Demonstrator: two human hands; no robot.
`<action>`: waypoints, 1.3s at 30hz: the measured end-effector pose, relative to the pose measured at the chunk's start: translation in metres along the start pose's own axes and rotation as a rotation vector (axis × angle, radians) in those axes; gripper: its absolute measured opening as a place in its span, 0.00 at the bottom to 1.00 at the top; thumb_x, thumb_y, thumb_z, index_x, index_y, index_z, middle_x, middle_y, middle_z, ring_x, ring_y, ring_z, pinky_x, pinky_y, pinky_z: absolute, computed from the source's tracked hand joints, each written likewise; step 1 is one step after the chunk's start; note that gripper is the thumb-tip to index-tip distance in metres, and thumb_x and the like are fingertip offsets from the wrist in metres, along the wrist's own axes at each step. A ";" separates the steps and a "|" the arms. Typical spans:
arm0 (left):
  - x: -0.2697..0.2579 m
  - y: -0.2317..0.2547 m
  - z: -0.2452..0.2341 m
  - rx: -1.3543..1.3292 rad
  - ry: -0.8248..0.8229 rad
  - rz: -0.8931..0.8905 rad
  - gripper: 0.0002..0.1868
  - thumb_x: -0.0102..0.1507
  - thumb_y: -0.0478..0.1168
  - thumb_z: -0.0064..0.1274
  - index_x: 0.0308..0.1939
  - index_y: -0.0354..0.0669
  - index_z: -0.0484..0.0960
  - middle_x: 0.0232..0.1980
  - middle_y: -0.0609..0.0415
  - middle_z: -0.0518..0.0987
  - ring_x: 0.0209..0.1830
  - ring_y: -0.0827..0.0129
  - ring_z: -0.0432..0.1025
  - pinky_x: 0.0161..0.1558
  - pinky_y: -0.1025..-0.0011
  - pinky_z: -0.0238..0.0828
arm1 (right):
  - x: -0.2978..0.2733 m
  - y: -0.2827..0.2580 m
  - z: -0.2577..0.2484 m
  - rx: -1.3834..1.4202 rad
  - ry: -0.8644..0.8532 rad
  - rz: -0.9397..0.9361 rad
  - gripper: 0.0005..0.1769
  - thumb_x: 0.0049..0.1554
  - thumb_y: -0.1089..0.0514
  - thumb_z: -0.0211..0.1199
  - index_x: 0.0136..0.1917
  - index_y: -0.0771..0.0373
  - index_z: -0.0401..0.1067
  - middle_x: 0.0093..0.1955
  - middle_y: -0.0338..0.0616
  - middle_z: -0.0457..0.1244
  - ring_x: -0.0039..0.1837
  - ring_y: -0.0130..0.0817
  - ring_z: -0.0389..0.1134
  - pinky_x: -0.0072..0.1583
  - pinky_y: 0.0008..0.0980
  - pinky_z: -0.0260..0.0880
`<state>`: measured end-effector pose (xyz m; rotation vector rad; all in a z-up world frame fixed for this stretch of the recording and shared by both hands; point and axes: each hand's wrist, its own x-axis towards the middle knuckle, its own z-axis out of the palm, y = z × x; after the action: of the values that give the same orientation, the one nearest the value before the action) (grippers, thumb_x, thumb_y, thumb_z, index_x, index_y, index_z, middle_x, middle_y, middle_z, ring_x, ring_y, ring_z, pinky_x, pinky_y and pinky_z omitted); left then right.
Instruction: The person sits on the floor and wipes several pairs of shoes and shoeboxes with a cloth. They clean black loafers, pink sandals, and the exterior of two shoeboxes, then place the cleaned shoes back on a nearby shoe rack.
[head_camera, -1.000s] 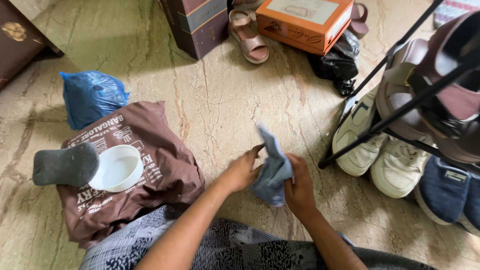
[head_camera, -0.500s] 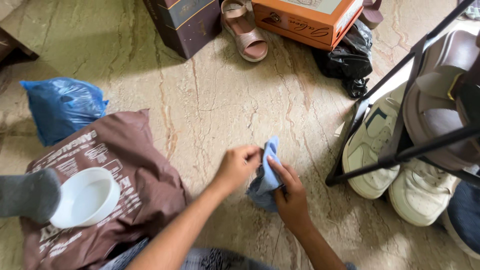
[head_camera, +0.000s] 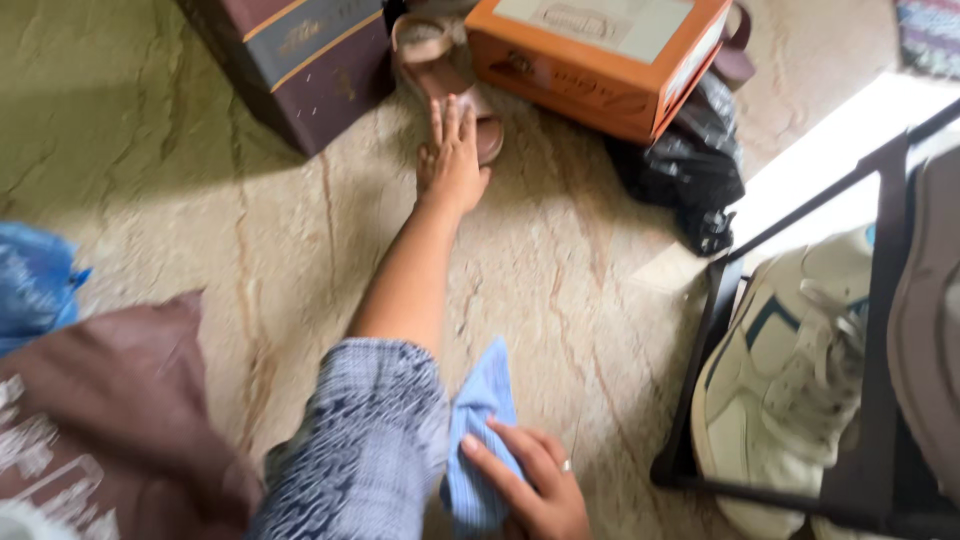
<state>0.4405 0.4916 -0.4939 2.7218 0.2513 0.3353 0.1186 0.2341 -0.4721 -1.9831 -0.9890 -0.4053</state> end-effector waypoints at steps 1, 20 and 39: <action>0.020 0.004 0.002 -0.008 0.027 -0.026 0.56 0.57 0.46 0.67 0.80 0.49 0.44 0.84 0.50 0.40 0.85 0.50 0.31 0.74 0.45 0.48 | -0.001 0.009 0.003 -0.043 0.000 -0.004 0.27 0.50 0.62 0.59 0.64 0.58 0.78 0.64 0.54 0.67 0.61 0.46 0.70 0.65 0.40 0.69; -0.221 0.034 0.007 0.003 -0.281 -0.001 0.26 0.74 0.55 0.44 0.74 0.56 0.65 0.82 0.33 0.55 0.69 0.30 0.64 0.68 0.39 0.62 | 0.016 -0.034 -0.029 0.038 0.134 0.259 0.42 0.41 0.76 0.47 0.67 0.57 0.73 0.64 0.57 0.64 0.64 0.54 0.65 0.68 0.42 0.63; -0.476 0.048 -0.051 -0.427 -0.076 0.044 0.46 0.48 0.27 0.60 0.71 0.35 0.62 0.71 0.34 0.64 0.72 0.40 0.60 0.71 0.58 0.59 | -0.085 -0.097 -0.099 -0.336 -0.245 0.425 0.28 0.52 0.70 0.55 0.63 0.52 0.76 0.64 0.56 0.63 0.62 0.58 0.65 0.64 0.50 0.66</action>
<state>-0.0219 0.3614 -0.5232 2.3150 0.0850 0.2623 -0.0020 0.1428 -0.4122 -2.5221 -0.6417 -0.0940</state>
